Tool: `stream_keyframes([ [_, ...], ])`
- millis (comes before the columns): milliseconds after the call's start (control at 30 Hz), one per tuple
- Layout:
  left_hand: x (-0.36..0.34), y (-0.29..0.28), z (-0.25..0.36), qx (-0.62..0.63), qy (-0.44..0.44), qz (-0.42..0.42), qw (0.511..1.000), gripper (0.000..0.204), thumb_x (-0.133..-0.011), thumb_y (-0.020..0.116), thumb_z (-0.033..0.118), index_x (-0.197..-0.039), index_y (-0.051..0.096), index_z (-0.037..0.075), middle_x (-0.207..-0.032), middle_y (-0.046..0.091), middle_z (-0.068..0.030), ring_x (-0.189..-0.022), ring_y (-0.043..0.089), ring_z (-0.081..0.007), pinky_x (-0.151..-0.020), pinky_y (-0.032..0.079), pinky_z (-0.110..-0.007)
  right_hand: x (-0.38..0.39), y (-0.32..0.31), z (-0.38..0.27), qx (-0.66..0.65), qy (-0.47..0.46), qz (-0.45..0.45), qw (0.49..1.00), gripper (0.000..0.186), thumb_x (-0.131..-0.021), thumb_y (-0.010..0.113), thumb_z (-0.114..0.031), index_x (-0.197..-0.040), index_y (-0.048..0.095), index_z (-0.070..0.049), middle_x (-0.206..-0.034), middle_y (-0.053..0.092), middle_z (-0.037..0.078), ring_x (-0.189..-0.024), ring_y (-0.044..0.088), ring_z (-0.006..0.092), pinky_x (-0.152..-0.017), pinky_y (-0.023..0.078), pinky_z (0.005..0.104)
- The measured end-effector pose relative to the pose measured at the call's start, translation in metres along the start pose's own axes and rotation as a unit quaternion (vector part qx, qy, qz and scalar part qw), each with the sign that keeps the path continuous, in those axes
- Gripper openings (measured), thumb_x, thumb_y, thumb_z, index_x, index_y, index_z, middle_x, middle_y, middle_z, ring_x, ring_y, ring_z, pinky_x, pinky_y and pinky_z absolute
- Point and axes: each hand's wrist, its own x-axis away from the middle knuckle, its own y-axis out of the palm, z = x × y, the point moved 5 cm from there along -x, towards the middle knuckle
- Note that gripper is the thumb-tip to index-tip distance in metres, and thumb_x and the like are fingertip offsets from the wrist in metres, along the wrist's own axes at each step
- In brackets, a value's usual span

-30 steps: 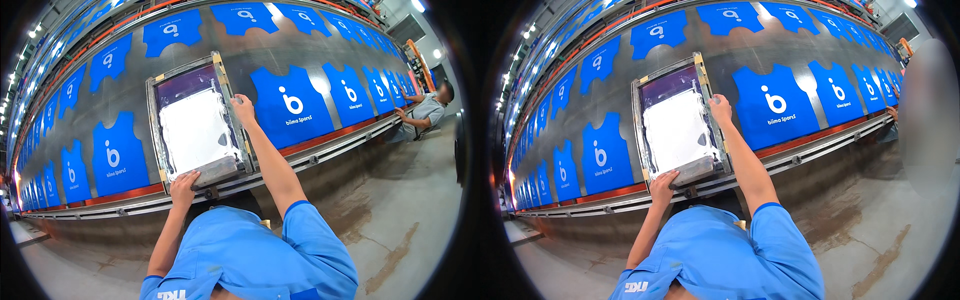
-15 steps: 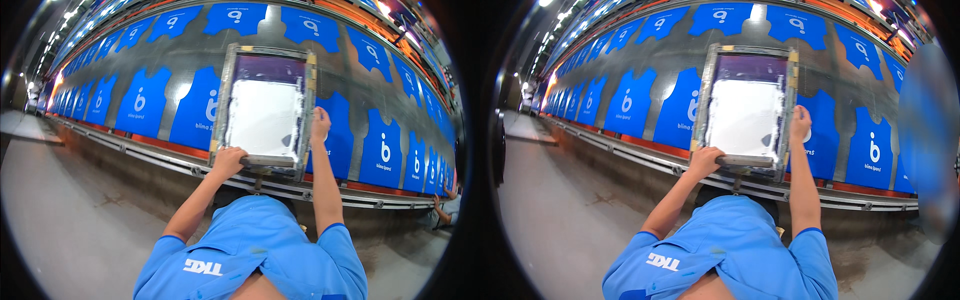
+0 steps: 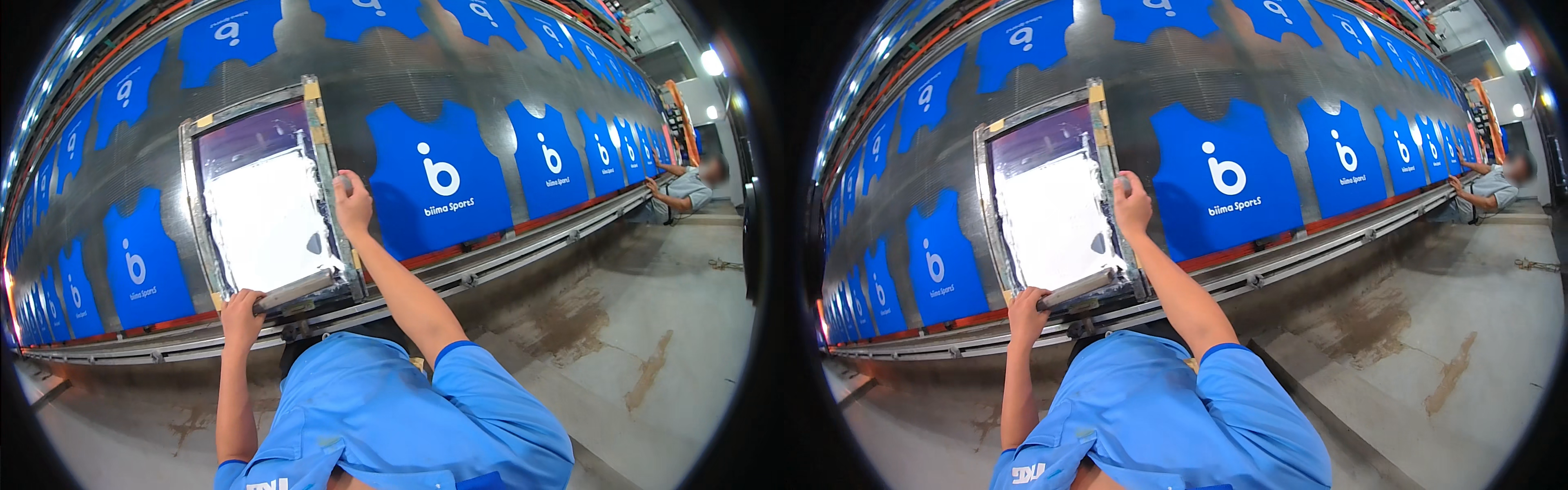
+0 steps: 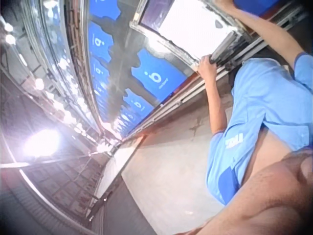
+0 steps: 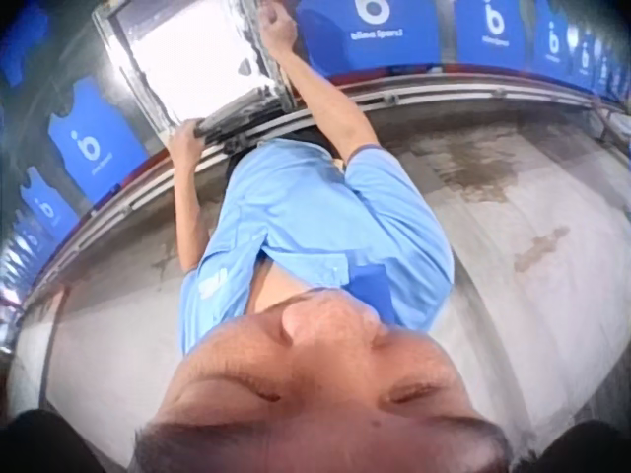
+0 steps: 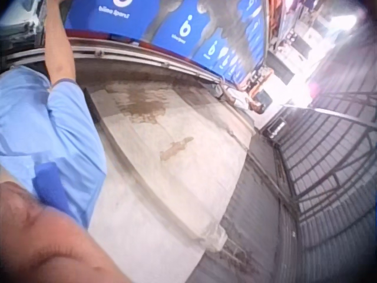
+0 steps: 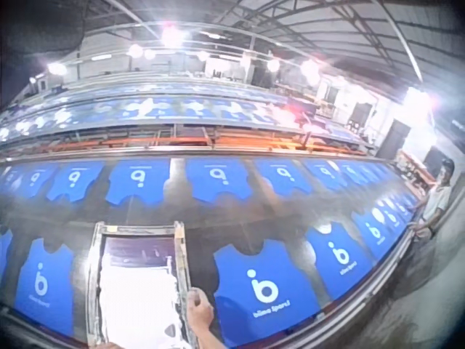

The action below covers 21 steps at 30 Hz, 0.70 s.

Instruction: The person uses a squeegee to pull white ink across a screen-printing frame, imprinting a logo onto a blue jersey on a conveyor. The person repeatedly repositions the frame and applies ink to successive jerseys as they move along the line.

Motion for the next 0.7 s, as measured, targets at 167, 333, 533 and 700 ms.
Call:
stream_keyframes([
  [167,0.008,-0.002,0.004,-0.013,-0.031,-0.012,0.999,0.044,-0.064,0.081,0.004,-0.105,0.07,0.018,-0.11,0.067,0.0002,-0.107,0.061,-0.0257,-0.09,0.043,-0.043,0.011,0.003,-0.002,-0.004,0.014,-0.038,0.999,0.034,-0.096,0.065,-0.04,-0.124,0.065,-0.022,-0.071,0.067,0.009,-0.071,0.068,0.0317,-0.068,0.052,0.0467],
  [333,0.03,-0.005,0.003,-0.063,-0.067,-0.007,0.996,0.055,-0.061,0.081,0.0,-0.112,0.071,0.019,-0.113,0.068,0.0005,-0.11,0.061,-0.0247,-0.091,0.042,-0.042,0.027,0.0,-0.016,-0.01,0.041,-0.116,0.992,0.038,-0.098,0.064,-0.033,-0.131,0.062,-0.013,-0.063,0.059,0.006,-0.058,0.057,0.0197,-0.063,0.047,0.0389],
  [533,0.038,-0.023,-0.001,-0.095,-0.051,-0.039,0.993,0.06,-0.06,0.074,-0.007,-0.115,0.071,0.017,-0.114,0.068,0.0,-0.111,0.061,-0.0249,-0.09,0.042,-0.041,0.051,-0.029,-0.009,-0.108,-0.029,-0.129,0.985,0.035,-0.099,0.065,-0.02,-0.131,0.064,-0.004,-0.084,0.057,0.005,-0.072,0.051,0.0125,-0.064,0.044,0.0293],
  [700,0.052,-0.034,-0.003,-0.09,-0.072,-0.071,0.991,0.062,-0.059,0.069,-0.011,-0.115,0.071,0.015,-0.115,0.068,-0.0012,-0.112,0.061,-0.0264,-0.092,0.043,-0.041,0.09,-0.136,0.016,-0.002,-0.102,-0.184,0.978,0.011,-0.086,0.077,-0.007,-0.096,0.073,-0.006,-0.086,0.063,0.008,-0.079,0.06,0.022,-0.069,0.047,0.0342],
])
